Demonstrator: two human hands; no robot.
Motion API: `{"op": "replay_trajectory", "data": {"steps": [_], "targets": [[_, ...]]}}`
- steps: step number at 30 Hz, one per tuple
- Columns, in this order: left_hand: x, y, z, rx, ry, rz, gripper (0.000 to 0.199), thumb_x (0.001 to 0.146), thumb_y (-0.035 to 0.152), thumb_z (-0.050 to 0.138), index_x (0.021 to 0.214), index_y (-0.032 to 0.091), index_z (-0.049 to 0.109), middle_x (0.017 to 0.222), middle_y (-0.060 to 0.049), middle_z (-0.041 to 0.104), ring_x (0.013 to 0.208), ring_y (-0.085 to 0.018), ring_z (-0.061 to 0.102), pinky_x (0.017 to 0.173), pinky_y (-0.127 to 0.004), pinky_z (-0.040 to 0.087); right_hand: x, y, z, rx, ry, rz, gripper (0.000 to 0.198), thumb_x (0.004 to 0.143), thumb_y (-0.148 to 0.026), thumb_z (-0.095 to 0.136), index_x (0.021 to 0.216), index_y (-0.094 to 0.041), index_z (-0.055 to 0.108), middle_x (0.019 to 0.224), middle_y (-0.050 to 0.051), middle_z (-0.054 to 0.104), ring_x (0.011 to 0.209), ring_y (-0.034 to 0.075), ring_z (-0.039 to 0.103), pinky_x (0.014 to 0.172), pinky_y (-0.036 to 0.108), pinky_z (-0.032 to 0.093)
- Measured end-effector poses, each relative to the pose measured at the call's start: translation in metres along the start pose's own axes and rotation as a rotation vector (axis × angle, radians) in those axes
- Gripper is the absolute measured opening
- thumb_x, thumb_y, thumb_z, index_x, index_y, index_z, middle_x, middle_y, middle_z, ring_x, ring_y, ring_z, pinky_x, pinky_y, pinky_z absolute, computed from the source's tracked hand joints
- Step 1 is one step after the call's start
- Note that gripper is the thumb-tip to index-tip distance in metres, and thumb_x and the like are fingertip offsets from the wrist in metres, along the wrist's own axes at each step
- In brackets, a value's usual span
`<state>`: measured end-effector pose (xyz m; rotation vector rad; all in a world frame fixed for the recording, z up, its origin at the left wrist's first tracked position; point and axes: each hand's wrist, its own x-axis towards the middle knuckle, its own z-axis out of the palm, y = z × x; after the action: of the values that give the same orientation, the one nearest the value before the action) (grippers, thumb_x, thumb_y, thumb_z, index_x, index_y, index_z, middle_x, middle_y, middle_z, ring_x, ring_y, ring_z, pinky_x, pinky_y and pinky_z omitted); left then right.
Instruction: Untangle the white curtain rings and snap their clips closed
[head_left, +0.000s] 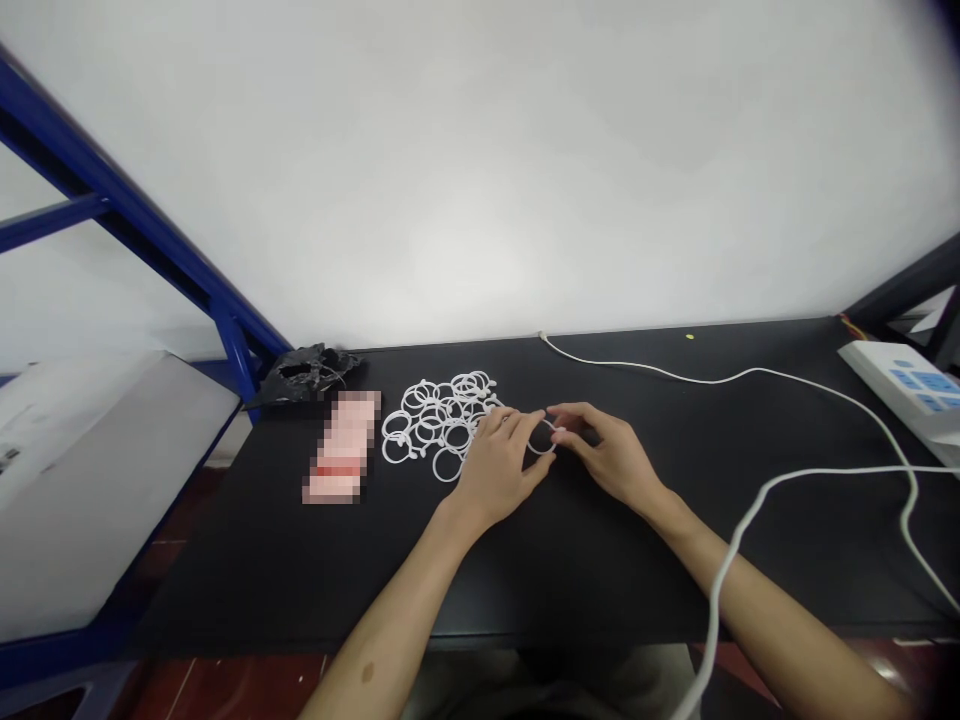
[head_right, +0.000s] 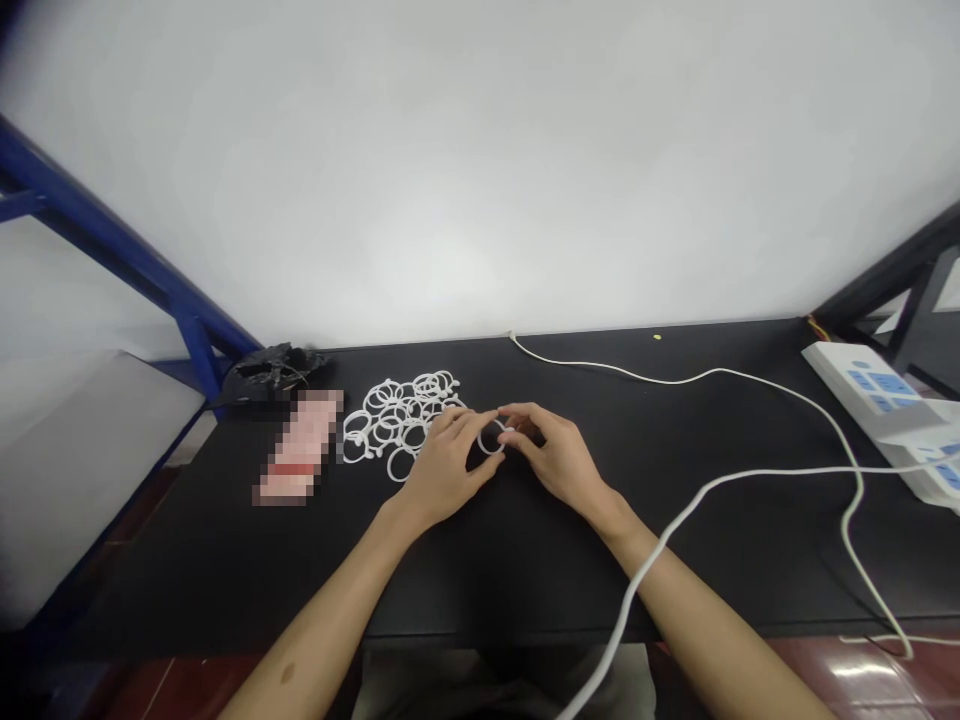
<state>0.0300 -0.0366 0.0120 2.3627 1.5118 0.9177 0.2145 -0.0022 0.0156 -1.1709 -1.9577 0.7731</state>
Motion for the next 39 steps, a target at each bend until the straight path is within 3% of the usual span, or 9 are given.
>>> {"op": "replay_trajectory", "data": {"steps": [3, 9, 12, 15, 19, 23, 39], "targets": [[0.002, -0.003, -0.002, 0.093, 0.102, -0.076, 0.042, 0.089, 0.022, 0.056, 0.13, 0.015, 0.051, 0.121, -0.009, 0.062, 0.117, -0.026, 0.048, 0.106, -0.044, 0.04, 0.001, 0.005, 0.0, -0.123, -0.011, -0.034, 0.041, 0.086, -0.044, 0.063, 0.122, -0.024, 0.058, 0.102, 0.005, 0.069, 0.09, 0.022, 0.064, 0.083, 0.038, 0.054], [0.004, -0.015, -0.015, 0.302, 0.281, -0.349, 0.048, 0.087, 0.016, 0.052, 0.134, 0.011, 0.046, 0.133, -0.015, 0.053, 0.122, -0.034, 0.044, 0.103, -0.053, 0.038, 0.003, 0.025, -0.002, -0.6, 0.085, -0.07, 0.045, 0.087, -0.049, 0.061, 0.12, -0.018, 0.061, 0.124, 0.014, 0.06, 0.117, 0.031, 0.053, 0.1, 0.048, 0.045], [0.005, -0.014, -0.017, 0.294, 0.308, -0.292, 0.042, 0.089, 0.017, 0.05, 0.131, 0.014, 0.05, 0.133, -0.014, 0.053, 0.123, -0.033, 0.044, 0.104, -0.053, 0.038, 0.003, 0.036, -0.004, -0.761, 0.119, 0.004, 0.057, 0.087, -0.054, 0.057, 0.127, -0.014, 0.059, 0.139, 0.019, 0.05, 0.131, 0.038, 0.041, 0.104, 0.055, 0.039], [0.003, -0.007, -0.011, 0.175, 0.225, -0.072, 0.03, 0.093, 0.018, 0.046, 0.12, 0.017, 0.057, 0.121, -0.01, 0.061, 0.119, -0.027, 0.05, 0.107, -0.046, 0.04, 0.002, 0.044, -0.004, -0.84, 0.073, 0.055, 0.064, 0.089, -0.057, 0.052, 0.133, -0.01, 0.054, 0.144, 0.023, 0.045, 0.135, 0.041, 0.037, 0.108, 0.058, 0.033], [-0.003, 0.006, 0.007, 0.078, -0.06, 0.158, 0.025, 0.092, 0.022, 0.05, 0.114, 0.016, 0.061, 0.116, -0.008, 0.064, 0.118, -0.024, 0.052, 0.107, -0.039, 0.043, 0.002, 0.046, -0.005, -0.877, 0.008, 0.075, 0.065, 0.091, -0.055, 0.049, 0.137, -0.009, 0.052, 0.146, 0.022, 0.044, 0.137, 0.041, 0.035, 0.109, 0.057, 0.032], [-0.007, 0.012, 0.016, 0.138, -0.197, 0.164, 0.029, 0.091, 0.025, 0.054, 0.117, 0.014, 0.059, 0.127, -0.011, 0.059, 0.123, -0.027, 0.05, 0.107, -0.041, 0.042, 0.002, 0.046, -0.007, -0.865, 0.004, 0.07, 0.062, 0.092, -0.053, 0.049, 0.136, -0.01, 0.053, 0.145, 0.021, 0.045, 0.137, 0.041, 0.036, 0.108, 0.057, 0.034], [-0.006, 0.012, 0.012, 0.13, -0.232, 0.141, 0.03, 0.092, 0.025, 0.054, 0.12, 0.015, 0.058, 0.13, -0.01, 0.058, 0.126, -0.026, 0.049, 0.11, -0.04, 0.04, 0.002, 0.046, -0.008, -0.866, 0.002, 0.079, 0.062, 0.091, -0.053, 0.05, 0.135, -0.01, 0.053, 0.145, 0.021, 0.046, 0.137, 0.04, 0.037, 0.109, 0.056, 0.034]]}}
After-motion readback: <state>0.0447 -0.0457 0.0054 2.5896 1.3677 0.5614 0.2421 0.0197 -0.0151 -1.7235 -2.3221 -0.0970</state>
